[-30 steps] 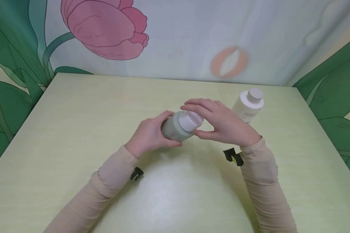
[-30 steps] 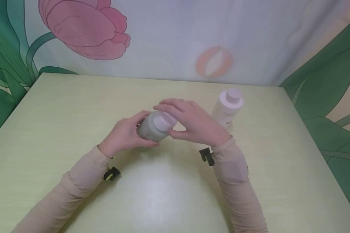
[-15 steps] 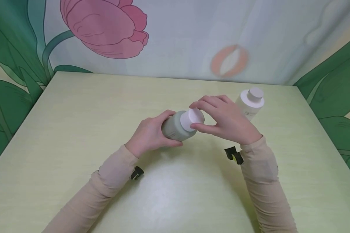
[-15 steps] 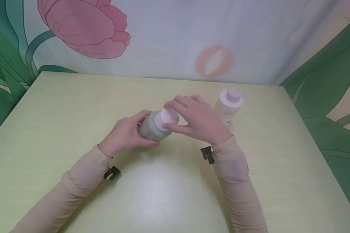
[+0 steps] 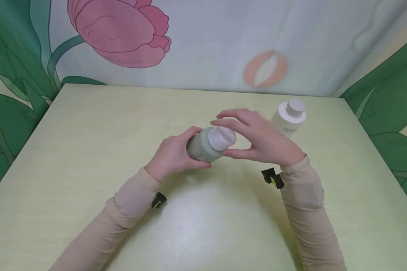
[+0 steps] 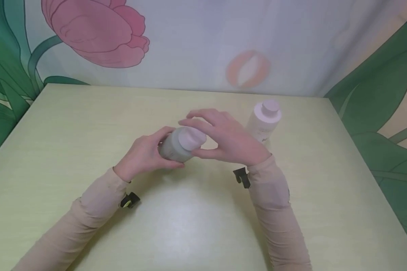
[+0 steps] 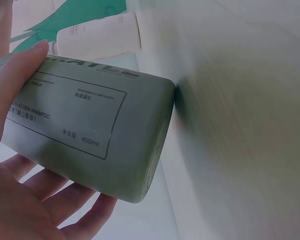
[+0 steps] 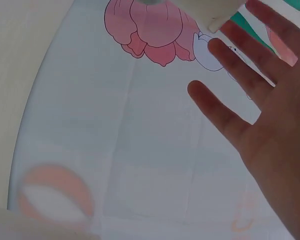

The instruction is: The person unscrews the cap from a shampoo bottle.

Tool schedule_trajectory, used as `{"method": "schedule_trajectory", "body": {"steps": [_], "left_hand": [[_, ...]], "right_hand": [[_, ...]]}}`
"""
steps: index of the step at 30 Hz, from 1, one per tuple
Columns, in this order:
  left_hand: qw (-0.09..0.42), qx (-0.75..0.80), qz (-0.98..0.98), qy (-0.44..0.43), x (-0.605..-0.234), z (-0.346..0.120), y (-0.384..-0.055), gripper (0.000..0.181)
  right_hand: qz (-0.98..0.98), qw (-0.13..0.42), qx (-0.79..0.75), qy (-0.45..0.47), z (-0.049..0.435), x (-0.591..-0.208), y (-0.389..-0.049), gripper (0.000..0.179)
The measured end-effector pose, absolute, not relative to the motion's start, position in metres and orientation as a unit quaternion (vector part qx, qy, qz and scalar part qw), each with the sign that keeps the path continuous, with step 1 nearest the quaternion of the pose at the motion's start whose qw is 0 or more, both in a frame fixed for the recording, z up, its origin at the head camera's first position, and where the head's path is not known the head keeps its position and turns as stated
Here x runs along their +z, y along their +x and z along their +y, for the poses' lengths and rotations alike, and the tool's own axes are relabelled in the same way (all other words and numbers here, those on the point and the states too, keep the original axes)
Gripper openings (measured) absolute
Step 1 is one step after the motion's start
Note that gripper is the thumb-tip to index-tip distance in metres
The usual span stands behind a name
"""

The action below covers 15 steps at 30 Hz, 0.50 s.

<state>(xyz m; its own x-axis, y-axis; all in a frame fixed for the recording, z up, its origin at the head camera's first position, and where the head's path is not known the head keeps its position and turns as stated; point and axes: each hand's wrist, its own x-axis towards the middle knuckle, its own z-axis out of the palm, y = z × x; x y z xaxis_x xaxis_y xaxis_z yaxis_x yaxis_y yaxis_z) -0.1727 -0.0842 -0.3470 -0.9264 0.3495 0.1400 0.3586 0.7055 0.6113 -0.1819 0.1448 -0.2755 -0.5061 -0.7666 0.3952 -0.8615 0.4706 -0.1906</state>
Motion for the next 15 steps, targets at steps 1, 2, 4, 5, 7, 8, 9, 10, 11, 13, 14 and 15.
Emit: {"method": "schedule_trajectory", "body": {"steps": [1,2,4,5,7,8,9,10,11,13,14,15], "left_hand": [[0.005,-0.332,-0.924,-0.191,-0.3471,-0.0842,-0.1725,0.074],[0.004,-0.332,-0.924,-0.191,-0.3471,-0.0842,-0.1723,0.074],[0.003,-0.330,-0.924,-0.190,-0.3471,-0.0843,-0.1724,0.075],[0.003,-0.329,-0.925,-0.190,-0.3470,-0.0843,-0.1726,0.074],[0.004,-0.330,-0.925,-0.191,-0.3468,-0.0845,-0.1729,0.074],[0.005,-0.330,-0.924,-0.192,-0.3466,-0.0846,-0.1730,0.074],[0.005,-0.332,-0.924,-0.192,-0.3465,-0.0847,-0.1730,0.073],[0.005,-0.333,-0.923,-0.193,-0.3463,-0.0848,-0.1729,0.073],[0.005,-0.334,-0.923,-0.193,-0.3462,-0.0850,-0.1727,0.073],[0.005,-0.337,-0.921,-0.194,-0.3460,-0.0851,-0.1723,0.072],[0.005,-0.339,-0.921,-0.194,-0.3460,-0.0852,-0.1721,0.072],[0.004,-0.341,-0.920,-0.194,-0.3461,-0.0853,-0.1718,0.072]], "right_hand": [[-0.855,0.128,0.186,0.466,0.1450,-0.2752,-0.1817,0.057],[-0.863,0.128,0.187,0.451,0.1455,-0.2748,-0.1815,0.059],[-0.879,0.129,0.180,0.423,0.1461,-0.2739,-0.1808,0.058],[-0.884,0.130,0.175,0.414,0.1461,-0.2735,-0.1805,0.055],[-0.891,0.131,0.165,0.403,0.1459,-0.2729,-0.1800,0.051],[-0.891,0.132,0.161,0.403,0.1456,-0.2728,-0.1799,0.048],[-0.891,0.133,0.157,0.405,0.1453,-0.2726,-0.1797,0.046],[-0.889,0.132,0.157,0.410,0.1451,-0.2726,-0.1796,0.045],[-0.886,0.131,0.158,0.417,0.1450,-0.2723,-0.1794,0.043],[-0.878,0.124,0.167,0.432,0.1458,-0.2716,-0.1792,0.043],[-0.873,0.120,0.171,0.441,0.1464,-0.2711,-0.1792,0.043],[-0.868,0.115,0.176,0.450,0.1473,-0.2706,-0.1791,0.043]]}}
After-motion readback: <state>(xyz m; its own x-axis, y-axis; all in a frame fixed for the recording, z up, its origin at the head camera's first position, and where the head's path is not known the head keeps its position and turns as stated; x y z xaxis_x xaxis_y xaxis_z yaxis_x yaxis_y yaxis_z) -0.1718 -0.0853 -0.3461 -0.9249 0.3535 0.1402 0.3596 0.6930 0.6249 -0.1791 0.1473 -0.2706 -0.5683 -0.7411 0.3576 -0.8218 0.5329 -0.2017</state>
